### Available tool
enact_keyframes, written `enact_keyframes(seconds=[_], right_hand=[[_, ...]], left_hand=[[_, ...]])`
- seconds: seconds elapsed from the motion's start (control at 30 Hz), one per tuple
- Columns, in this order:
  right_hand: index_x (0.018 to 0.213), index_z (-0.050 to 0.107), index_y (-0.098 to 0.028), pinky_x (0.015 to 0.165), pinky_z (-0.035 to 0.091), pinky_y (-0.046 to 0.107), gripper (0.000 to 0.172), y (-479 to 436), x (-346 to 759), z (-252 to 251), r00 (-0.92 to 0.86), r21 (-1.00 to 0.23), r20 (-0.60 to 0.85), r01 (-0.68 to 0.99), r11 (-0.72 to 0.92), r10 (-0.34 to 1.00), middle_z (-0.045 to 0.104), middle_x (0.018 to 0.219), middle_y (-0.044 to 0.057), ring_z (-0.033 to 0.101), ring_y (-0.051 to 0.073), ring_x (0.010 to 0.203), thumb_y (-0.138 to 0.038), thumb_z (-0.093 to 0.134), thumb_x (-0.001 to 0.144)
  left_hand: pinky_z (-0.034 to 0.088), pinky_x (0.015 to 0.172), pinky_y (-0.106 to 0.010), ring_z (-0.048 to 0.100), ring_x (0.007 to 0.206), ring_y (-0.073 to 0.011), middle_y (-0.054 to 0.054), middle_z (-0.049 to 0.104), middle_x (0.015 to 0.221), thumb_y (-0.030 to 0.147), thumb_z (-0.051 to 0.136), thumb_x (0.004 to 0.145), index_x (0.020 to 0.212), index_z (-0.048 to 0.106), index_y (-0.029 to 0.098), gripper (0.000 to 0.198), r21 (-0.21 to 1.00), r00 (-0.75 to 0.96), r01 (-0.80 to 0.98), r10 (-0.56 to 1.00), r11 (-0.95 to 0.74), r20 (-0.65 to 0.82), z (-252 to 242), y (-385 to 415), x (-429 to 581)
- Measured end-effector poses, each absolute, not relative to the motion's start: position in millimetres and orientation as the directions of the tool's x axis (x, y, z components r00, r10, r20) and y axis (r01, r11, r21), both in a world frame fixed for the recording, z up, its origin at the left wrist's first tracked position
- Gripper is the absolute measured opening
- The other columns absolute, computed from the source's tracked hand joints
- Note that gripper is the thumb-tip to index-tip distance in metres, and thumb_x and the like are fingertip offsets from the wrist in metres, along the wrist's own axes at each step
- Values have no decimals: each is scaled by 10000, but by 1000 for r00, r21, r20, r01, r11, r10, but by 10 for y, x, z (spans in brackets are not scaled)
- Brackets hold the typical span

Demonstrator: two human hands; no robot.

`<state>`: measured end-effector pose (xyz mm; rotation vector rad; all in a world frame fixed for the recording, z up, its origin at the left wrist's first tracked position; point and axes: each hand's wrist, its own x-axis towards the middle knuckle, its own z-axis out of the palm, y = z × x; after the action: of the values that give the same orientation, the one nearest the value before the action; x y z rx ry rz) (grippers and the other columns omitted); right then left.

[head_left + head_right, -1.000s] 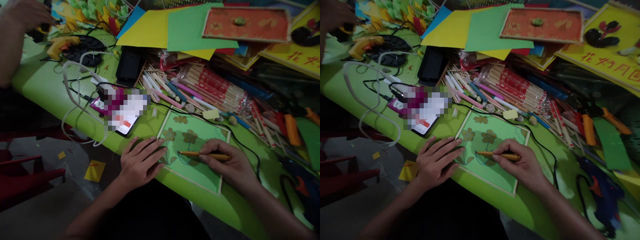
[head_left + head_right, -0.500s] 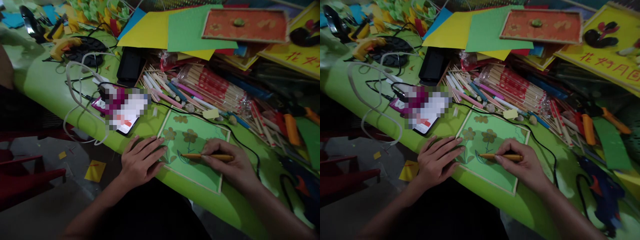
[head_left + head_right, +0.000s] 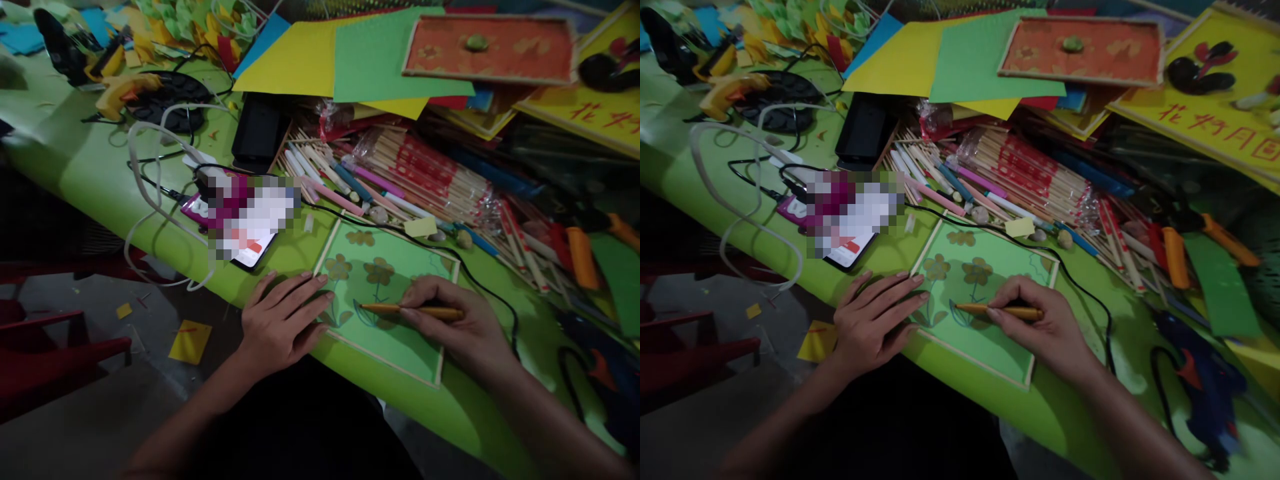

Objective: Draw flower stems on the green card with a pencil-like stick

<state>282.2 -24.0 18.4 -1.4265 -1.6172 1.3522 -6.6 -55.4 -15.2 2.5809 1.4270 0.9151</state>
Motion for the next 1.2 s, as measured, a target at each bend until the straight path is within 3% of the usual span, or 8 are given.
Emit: enact_keyframes(seconds=[1.2], right_hand=[[814,700,-234,601,480,274,172,-241,2849,172,-266,-938,-182,335,-87,947,673,769,25,615,170,667,-378,781,863]], left_hand=[[345,1172,-449,683,1205,-225,2,710,1333,346,604,955,1226,717,289,300,307,401,761,786,-571,470,-156,-554,-68]])
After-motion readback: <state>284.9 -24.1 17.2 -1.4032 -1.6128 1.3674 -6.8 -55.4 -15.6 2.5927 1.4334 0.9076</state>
